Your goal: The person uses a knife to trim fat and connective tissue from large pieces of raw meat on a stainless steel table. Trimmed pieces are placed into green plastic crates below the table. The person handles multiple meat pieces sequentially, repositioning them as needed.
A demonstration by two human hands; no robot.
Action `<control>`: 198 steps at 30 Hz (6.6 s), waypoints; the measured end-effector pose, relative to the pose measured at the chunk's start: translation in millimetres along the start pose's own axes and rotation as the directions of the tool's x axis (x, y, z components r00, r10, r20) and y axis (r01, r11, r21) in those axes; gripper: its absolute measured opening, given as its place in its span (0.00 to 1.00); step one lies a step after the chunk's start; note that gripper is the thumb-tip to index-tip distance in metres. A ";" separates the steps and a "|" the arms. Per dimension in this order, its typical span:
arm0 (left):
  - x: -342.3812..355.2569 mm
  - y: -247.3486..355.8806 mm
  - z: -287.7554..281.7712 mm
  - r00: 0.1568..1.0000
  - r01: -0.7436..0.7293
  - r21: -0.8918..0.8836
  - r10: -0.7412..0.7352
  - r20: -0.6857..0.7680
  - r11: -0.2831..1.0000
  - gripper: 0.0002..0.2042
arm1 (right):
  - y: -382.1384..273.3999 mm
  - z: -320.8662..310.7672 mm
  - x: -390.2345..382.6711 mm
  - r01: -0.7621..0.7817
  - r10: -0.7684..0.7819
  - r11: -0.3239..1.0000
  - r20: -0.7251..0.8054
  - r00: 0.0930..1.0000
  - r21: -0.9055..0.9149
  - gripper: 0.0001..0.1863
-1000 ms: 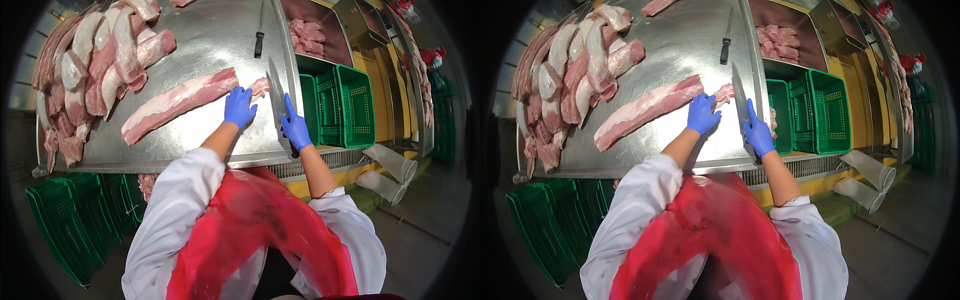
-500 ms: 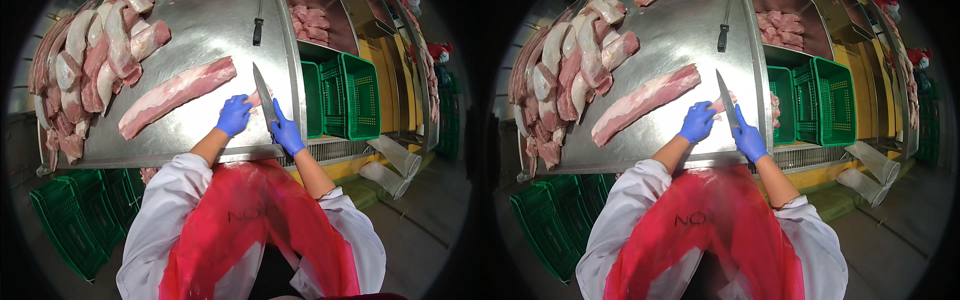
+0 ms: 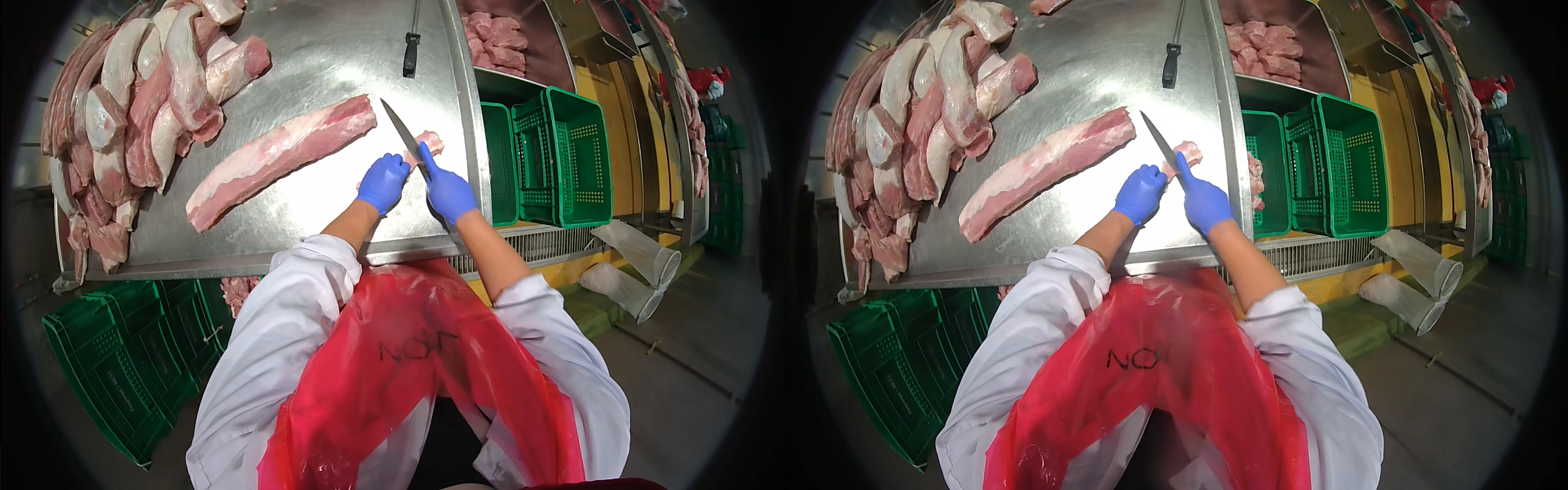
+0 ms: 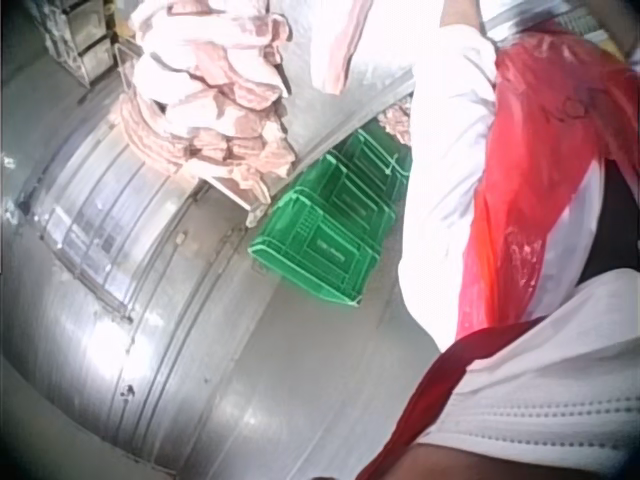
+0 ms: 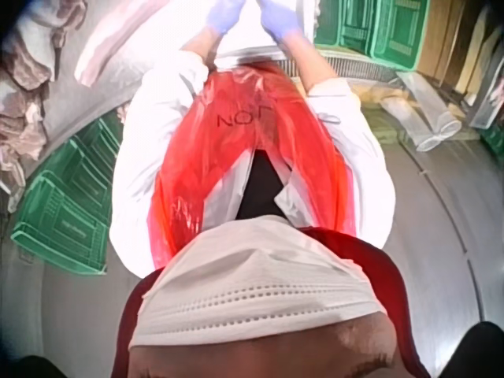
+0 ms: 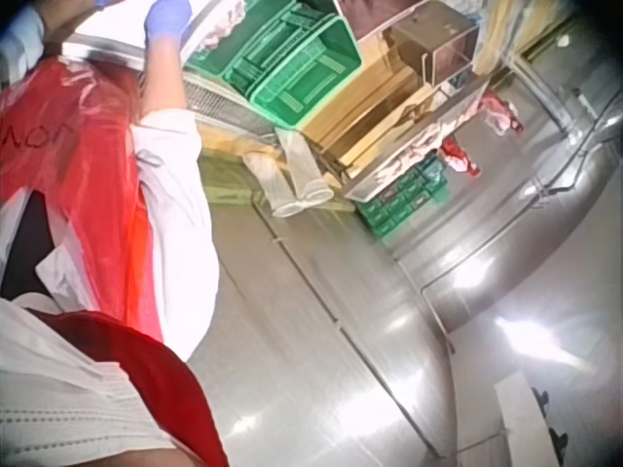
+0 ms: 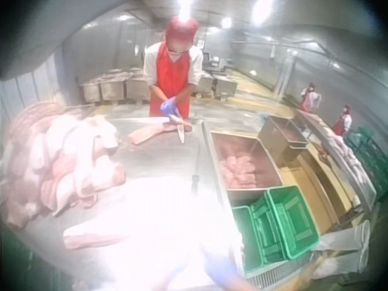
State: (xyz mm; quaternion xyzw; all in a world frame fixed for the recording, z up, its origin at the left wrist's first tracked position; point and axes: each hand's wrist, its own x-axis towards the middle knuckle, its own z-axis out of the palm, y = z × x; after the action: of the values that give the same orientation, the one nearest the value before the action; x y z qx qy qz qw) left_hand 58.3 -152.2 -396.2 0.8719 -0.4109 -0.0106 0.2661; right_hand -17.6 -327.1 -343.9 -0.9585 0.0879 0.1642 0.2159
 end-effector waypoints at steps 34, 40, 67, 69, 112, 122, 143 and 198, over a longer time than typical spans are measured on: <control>12.7 18.5 -3.9 0.988 -0.134 0.034 0.131 0.086 0.990 0.07 | 115.4 -22.5 -231.0 -0.009 0.655 0.344 -0.233 0.719 0.939 0.42; -99.0 -58.8 -77.6 0.969 0.239 0.148 -0.246 0.033 0.960 0.08 | 61.9 -16.9 -155.8 -0.008 0.373 0.403 -0.157 0.915 0.915 0.42; -295.6 -299.6 -267.8 0.816 0.468 -0.211 -0.512 -0.268 0.858 0.22 | -216.5 73.7 15.3 -0.067 0.042 0.610 0.052 0.998 0.790 0.24; -266.4 -325.7 -272.3 0.893 0.444 -0.183 -0.451 0.004 0.877 0.25 | -225.0 74.3 27.1 -0.010 0.018 0.538 0.000 1.000 0.843 0.18; 115.2 -89.4 -105.9 0.882 -0.234 0.608 -0.097 0.460 0.758 0.09 | -15.2 18.6 87.5 -0.091 0.257 0.267 0.020 0.966 0.959 0.28; 141.3 -111.3 -130.0 0.837 -0.347 0.545 -0.010 0.547 0.763 0.05 | -33.6 8.2 86.0 -0.099 0.299 0.282 0.010 0.954 0.954 0.28; 137.8 -160.7 -132.4 0.930 -0.215 0.248 0.121 0.346 0.945 0.07 | -129.5 -1.7 41.0 -0.251 0.028 0.392 0.261 0.965 0.885 0.45; 99.3 -201.7 -131.2 0.774 0.626 -0.212 -0.632 0.044 0.751 0.21 | -120.1 -2.2 127.6 -0.097 0.101 0.234 0.075 0.992 0.967 0.44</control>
State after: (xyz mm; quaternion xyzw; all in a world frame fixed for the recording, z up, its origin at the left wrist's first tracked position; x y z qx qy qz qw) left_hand 298.5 -59.2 -359.0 0.9252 -0.0862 -0.1305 0.3457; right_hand 130.5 -233.5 -340.8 -0.6146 0.2310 0.0866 0.7493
